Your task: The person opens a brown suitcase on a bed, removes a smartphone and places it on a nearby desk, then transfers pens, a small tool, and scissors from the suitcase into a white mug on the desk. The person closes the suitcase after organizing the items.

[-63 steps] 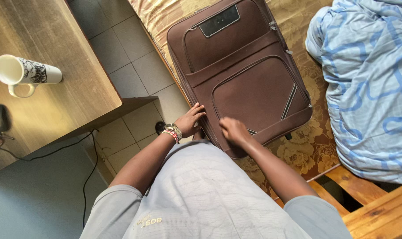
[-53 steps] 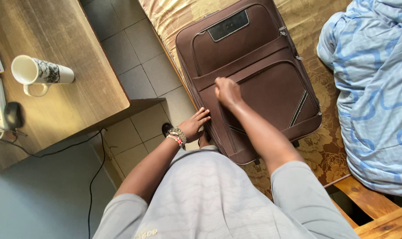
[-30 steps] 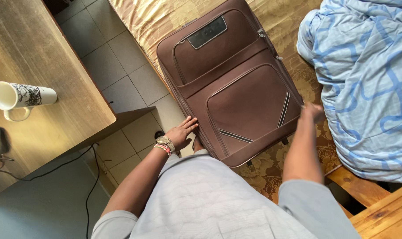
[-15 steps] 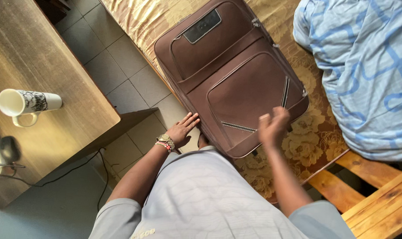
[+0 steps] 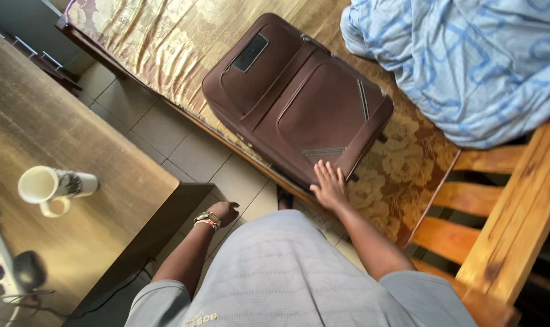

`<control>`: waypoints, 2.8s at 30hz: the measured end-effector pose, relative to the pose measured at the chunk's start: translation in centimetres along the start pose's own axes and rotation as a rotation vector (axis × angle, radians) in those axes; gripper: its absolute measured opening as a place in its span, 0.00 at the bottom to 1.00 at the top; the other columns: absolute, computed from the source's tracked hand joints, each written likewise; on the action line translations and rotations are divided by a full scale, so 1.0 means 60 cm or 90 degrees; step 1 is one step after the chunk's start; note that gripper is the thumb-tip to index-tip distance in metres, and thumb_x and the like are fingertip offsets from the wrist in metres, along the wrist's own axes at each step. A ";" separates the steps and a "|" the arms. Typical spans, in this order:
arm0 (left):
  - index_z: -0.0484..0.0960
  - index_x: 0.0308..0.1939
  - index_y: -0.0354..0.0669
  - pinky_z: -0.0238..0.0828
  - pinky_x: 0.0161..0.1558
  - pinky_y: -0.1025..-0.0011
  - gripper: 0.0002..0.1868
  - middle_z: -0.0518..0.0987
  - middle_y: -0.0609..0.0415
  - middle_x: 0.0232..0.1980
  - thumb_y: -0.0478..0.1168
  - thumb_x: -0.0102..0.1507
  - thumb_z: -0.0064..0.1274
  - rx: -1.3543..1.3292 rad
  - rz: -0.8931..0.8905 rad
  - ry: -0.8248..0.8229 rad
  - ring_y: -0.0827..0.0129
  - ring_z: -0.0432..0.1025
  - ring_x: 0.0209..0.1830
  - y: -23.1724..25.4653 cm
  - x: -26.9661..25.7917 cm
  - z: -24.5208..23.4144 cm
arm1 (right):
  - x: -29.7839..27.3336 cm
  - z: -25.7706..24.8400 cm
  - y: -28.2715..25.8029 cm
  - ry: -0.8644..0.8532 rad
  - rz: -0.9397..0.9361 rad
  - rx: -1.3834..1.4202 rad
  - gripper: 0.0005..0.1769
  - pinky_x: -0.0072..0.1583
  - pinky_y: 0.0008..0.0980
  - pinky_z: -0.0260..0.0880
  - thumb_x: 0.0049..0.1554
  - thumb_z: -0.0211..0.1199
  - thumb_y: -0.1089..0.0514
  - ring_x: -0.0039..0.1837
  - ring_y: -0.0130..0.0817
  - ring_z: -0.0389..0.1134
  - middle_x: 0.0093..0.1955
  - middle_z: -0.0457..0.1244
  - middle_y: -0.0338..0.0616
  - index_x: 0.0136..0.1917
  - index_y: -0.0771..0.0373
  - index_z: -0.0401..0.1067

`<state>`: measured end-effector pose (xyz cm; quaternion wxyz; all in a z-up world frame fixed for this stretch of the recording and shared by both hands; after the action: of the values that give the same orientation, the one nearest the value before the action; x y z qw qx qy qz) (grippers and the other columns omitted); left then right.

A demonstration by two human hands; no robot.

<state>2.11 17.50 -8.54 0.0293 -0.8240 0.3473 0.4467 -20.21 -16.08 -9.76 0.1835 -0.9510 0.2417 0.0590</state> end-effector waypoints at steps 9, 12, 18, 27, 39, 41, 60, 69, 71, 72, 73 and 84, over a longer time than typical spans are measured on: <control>0.84 0.46 0.40 0.76 0.44 0.62 0.19 0.86 0.47 0.39 0.52 0.63 0.55 -0.286 -0.074 0.090 0.61 0.80 0.39 -0.152 -0.311 0.109 | -0.120 0.081 -0.165 0.135 0.083 0.574 0.16 0.56 0.44 0.74 0.69 0.50 0.55 0.49 0.42 0.72 0.48 0.71 0.50 0.49 0.63 0.77; 0.86 0.40 0.42 0.77 0.40 0.61 0.15 0.86 0.50 0.34 0.48 0.63 0.51 -0.422 -0.195 0.036 0.62 0.79 0.34 -0.223 -0.373 0.206 | -0.232 0.144 -0.206 -0.162 0.220 0.791 0.13 0.48 0.33 0.73 0.65 0.57 0.52 0.43 0.30 0.72 0.43 0.72 0.43 0.51 0.62 0.77; 0.84 0.38 0.48 0.73 0.39 0.58 0.07 0.83 0.51 0.35 0.45 0.62 0.54 -0.350 0.064 0.018 0.59 0.75 0.36 -0.259 -0.409 0.300 | -0.384 0.171 -0.099 -0.063 0.475 0.672 0.17 0.37 0.28 0.65 0.64 0.55 0.47 0.37 0.27 0.70 0.40 0.71 0.40 0.52 0.60 0.77; 0.83 0.32 0.35 0.72 0.36 0.62 0.32 0.84 0.44 0.31 0.63 0.66 0.45 -0.345 0.132 0.147 0.63 0.75 0.28 -0.009 -0.305 0.025 | -0.393 0.019 -0.110 0.171 0.554 0.820 0.36 0.37 0.27 0.65 0.62 0.45 0.27 0.32 0.28 0.65 0.30 0.64 0.39 0.38 0.60 0.73; 0.68 0.15 0.35 0.52 0.21 0.60 0.41 0.62 0.46 0.13 0.65 0.71 0.42 -0.216 0.367 0.372 0.58 0.56 0.12 0.275 -0.339 -0.180 | -0.298 -0.206 -0.212 0.281 0.235 0.825 0.48 0.35 0.27 0.58 0.62 0.33 0.19 0.29 0.24 0.57 0.25 0.57 0.37 0.31 0.61 0.69; 0.74 0.14 0.38 0.60 0.21 0.62 0.39 0.68 0.49 0.12 0.63 0.70 0.42 -0.257 0.373 0.328 0.60 0.65 0.12 0.275 -0.324 -0.169 | -0.290 -0.189 -0.188 0.272 0.264 0.810 0.47 0.35 0.26 0.60 0.62 0.33 0.20 0.29 0.24 0.58 0.25 0.57 0.36 0.31 0.61 0.69; 0.57 0.76 0.45 0.50 0.75 0.56 0.43 0.47 0.49 0.82 0.47 0.60 0.60 0.151 0.253 0.169 0.53 0.38 0.83 0.361 0.029 -0.128 | 0.174 -0.178 0.331 0.462 0.258 0.386 0.05 0.46 0.39 0.71 0.61 0.64 0.57 0.43 0.39 0.73 0.40 0.70 0.42 0.43 0.58 0.76; 0.46 0.80 0.49 0.52 0.74 0.51 0.49 0.36 0.56 0.85 0.46 0.62 0.58 0.185 0.130 0.016 0.60 0.33 0.84 0.371 0.036 -0.136 | 0.352 -0.196 0.461 0.372 0.308 0.159 0.12 0.54 0.51 0.69 0.61 0.68 0.51 0.53 0.58 0.69 0.49 0.69 0.59 0.46 0.62 0.81; 0.47 0.80 0.49 0.57 0.72 0.54 0.49 0.37 0.56 0.85 0.45 0.61 0.58 0.153 0.125 0.013 0.60 0.33 0.85 0.374 0.035 -0.138 | 0.389 -0.189 0.483 0.277 0.385 0.174 0.18 0.53 0.51 0.70 0.59 0.71 0.44 0.51 0.58 0.70 0.47 0.70 0.59 0.43 0.63 0.80; 0.48 0.80 0.49 0.59 0.71 0.55 0.49 0.37 0.56 0.86 0.44 0.61 0.58 0.141 0.128 0.009 0.60 0.33 0.85 0.371 0.036 -0.140 | 0.397 -0.182 0.494 0.229 0.414 0.196 0.20 0.54 0.50 0.71 0.56 0.72 0.42 0.51 0.57 0.71 0.47 0.70 0.59 0.43 0.63 0.80; 0.48 0.80 0.49 0.60 0.71 0.57 0.49 0.38 0.56 0.85 0.44 0.60 0.59 0.127 0.133 0.013 0.59 0.34 0.85 0.368 0.035 -0.141 | 0.405 -0.174 0.502 0.180 0.443 0.217 0.23 0.54 0.49 0.71 0.53 0.73 0.40 0.50 0.56 0.72 0.47 0.70 0.58 0.44 0.63 0.80; 0.51 0.81 0.52 0.60 0.72 0.59 0.47 0.38 0.57 0.87 0.42 0.61 0.58 0.036 0.145 0.053 0.60 0.32 0.86 0.335 0.050 -0.102 | 0.488 -0.244 0.440 -0.003 0.305 -0.036 0.26 0.58 0.52 0.74 0.58 0.66 0.36 0.59 0.58 0.73 0.58 0.71 0.59 0.52 0.60 0.83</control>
<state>-4.47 -1.52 -1.88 -0.0126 -0.7959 0.4522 0.4024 -6.93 -55.99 -10.55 0.1381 -0.8713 0.4581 0.1095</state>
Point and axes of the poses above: each hand's wrist, its own x-axis towards the middle knuckle, its own z-axis out of the palm, y = z × x, the point moved 4 cm from there along x, towards the middle knuckle
